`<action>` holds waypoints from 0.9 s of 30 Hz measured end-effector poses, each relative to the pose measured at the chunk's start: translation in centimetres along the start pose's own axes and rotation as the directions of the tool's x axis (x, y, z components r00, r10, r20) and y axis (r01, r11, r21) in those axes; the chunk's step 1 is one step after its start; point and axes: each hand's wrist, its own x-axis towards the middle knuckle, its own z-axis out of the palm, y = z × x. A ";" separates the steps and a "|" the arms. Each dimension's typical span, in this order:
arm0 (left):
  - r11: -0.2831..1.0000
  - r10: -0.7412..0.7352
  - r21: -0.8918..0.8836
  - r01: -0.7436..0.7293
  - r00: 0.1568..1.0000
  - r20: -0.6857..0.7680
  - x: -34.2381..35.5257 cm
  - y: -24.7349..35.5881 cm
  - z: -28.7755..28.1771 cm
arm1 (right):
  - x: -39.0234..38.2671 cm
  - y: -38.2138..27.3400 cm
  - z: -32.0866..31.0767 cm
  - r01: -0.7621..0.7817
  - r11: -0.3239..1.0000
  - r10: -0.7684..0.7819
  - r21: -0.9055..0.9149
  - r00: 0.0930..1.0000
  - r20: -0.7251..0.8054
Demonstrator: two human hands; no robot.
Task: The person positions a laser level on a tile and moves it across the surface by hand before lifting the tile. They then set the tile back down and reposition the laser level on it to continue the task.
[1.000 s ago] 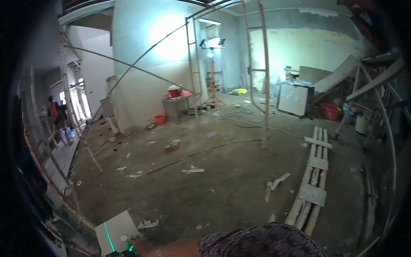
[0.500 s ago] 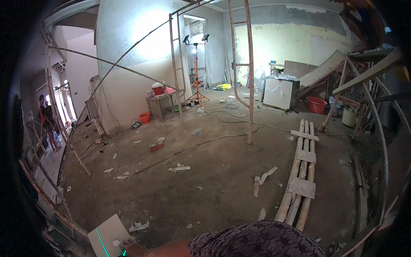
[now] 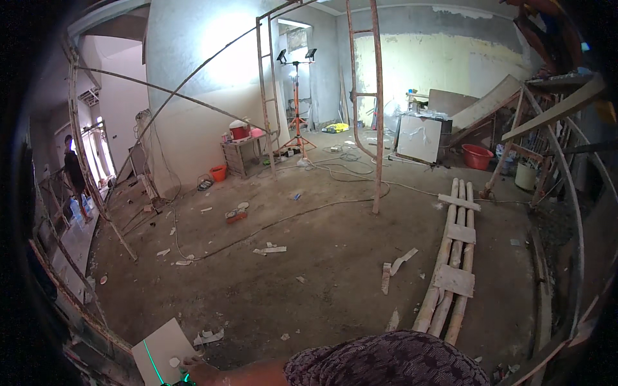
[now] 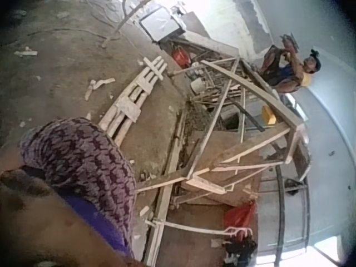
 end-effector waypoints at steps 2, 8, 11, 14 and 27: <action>1.000 -0.007 0.002 0.007 1.000 -0.009 -0.2 -0.5 -0.2 | 0.3 -0.6 -0.2 -0.064 0.997 0.062 0.034 0.996 0.066; 1.000 -0.003 0.001 0.003 1.000 -0.004 -0.2 -0.4 0.1 | 0.6 -1.1 -1.3 -0.144 0.987 0.133 0.067 0.980 0.151; 1.000 -0.002 -0.001 0.002 1.000 -0.001 0.0 -0.4 0.1 | 0.7 -1.3 -1.9 -0.169 0.982 0.153 0.079 0.972 0.179; 1.000 0.000 -0.002 0.000 1.000 -0.001 -0.1 -0.4 -0.1 | 0.8 -1.4 -2.6 -0.199 0.975 0.174 0.099 0.960 0.220; 1.000 0.007 -0.004 -0.007 1.000 0.011 0.0 -0.3 0.3 | 2.1 -1.9 -5.3 -0.286 0.955 0.212 0.072 0.835 0.508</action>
